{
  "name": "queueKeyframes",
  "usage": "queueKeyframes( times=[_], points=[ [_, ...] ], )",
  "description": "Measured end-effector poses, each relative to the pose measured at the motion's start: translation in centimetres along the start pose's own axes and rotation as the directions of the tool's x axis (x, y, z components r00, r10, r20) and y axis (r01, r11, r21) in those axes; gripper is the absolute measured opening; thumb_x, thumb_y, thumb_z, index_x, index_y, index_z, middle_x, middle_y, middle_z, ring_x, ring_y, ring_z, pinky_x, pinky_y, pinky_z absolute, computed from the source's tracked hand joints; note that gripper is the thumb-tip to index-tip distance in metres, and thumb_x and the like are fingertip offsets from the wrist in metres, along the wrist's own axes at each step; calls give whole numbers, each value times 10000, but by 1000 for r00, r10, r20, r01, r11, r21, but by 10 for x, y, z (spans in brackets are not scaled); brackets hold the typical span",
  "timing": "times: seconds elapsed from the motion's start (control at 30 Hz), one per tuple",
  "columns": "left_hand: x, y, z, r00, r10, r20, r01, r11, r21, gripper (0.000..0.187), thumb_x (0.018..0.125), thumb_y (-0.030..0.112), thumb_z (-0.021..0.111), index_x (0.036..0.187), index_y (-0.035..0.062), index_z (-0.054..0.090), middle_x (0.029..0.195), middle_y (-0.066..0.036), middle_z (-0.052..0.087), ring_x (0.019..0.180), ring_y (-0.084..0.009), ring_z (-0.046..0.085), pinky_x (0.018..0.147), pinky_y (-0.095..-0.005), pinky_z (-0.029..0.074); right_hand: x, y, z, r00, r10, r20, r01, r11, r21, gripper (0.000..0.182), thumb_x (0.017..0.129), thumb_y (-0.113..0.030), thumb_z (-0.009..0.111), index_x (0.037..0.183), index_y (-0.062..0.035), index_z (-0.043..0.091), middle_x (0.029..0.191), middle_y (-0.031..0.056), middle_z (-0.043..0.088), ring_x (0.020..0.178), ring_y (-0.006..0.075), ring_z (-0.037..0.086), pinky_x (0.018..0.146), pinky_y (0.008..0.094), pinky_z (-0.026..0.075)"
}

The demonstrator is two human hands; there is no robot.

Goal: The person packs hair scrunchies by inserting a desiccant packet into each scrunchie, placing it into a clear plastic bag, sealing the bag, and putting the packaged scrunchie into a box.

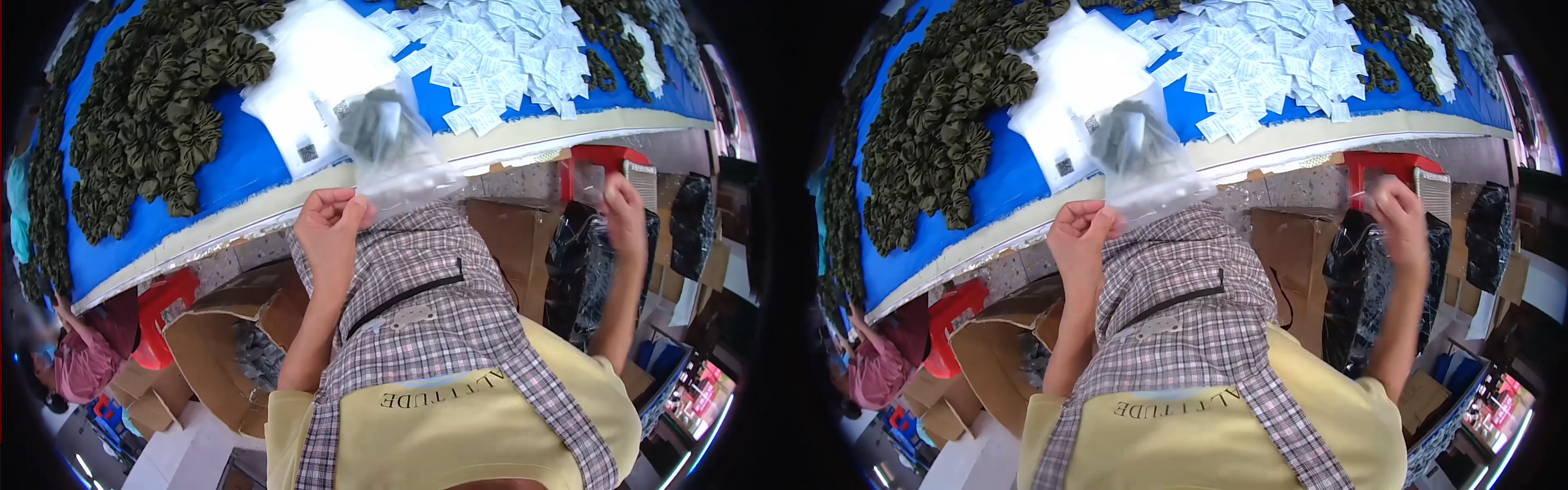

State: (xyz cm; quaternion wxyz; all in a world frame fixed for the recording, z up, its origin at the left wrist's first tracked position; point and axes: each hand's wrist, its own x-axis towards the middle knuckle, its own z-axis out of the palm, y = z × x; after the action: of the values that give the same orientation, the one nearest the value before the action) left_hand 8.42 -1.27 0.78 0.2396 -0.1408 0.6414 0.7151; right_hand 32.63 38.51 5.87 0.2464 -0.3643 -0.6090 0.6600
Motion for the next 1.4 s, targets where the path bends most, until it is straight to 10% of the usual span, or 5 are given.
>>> queueKeyframes(
  times=[0.2,0.3,0.47,1.0,1.4],
  points=[
    [9,-20,-28,810,531,250,-586,721,369,177,856,-76,685,1010,10,703,957,-95,715,854,-224,685,771,-307,572,-20,-57,11,994,-103,-35,-11,220,-975,143,900,-130,693,991,-28,735,847,135,717,714,278,659,680,380,526],
    [31,-18,-26,337,829,447,-883,113,456,208,823,-77,699,988,49,712,1044,-75,709,984,-258,662,867,-359,555,12,0,107,538,-498,680,824,143,-548,155,832,3,735,980,-40,751,988,77,703,801,231,633,694,327,507],
    [53,-17,-27,162,761,628,-934,-87,347,199,782,-47,726,952,53,701,1152,-67,695,1105,-283,610,944,-406,522,49,44,219,-167,-536,827,985,-115,125,201,822,2,730,992,-105,725,1030,8,651,792,159,574,708,284,487],
    [59,7,-19,193,583,789,-925,-161,345,87,825,9,686,861,62,626,1099,-15,726,1009,-257,617,950,-394,461,61,57,232,-26,-520,854,957,235,172,73,871,-10,714,921,-57,687,1109,69,753,785,199,586,752,295,510],
    [31,-7,9,822,549,153,-565,752,340,100,869,-31,589,850,67,583,786,-27,551,708,-176,443,642,-286,391,41,48,243,579,-217,786,494,860,-126,76,944,-22,663,874,-19,692,843,44,684,669,116,500,636,241,422]
  ],
)
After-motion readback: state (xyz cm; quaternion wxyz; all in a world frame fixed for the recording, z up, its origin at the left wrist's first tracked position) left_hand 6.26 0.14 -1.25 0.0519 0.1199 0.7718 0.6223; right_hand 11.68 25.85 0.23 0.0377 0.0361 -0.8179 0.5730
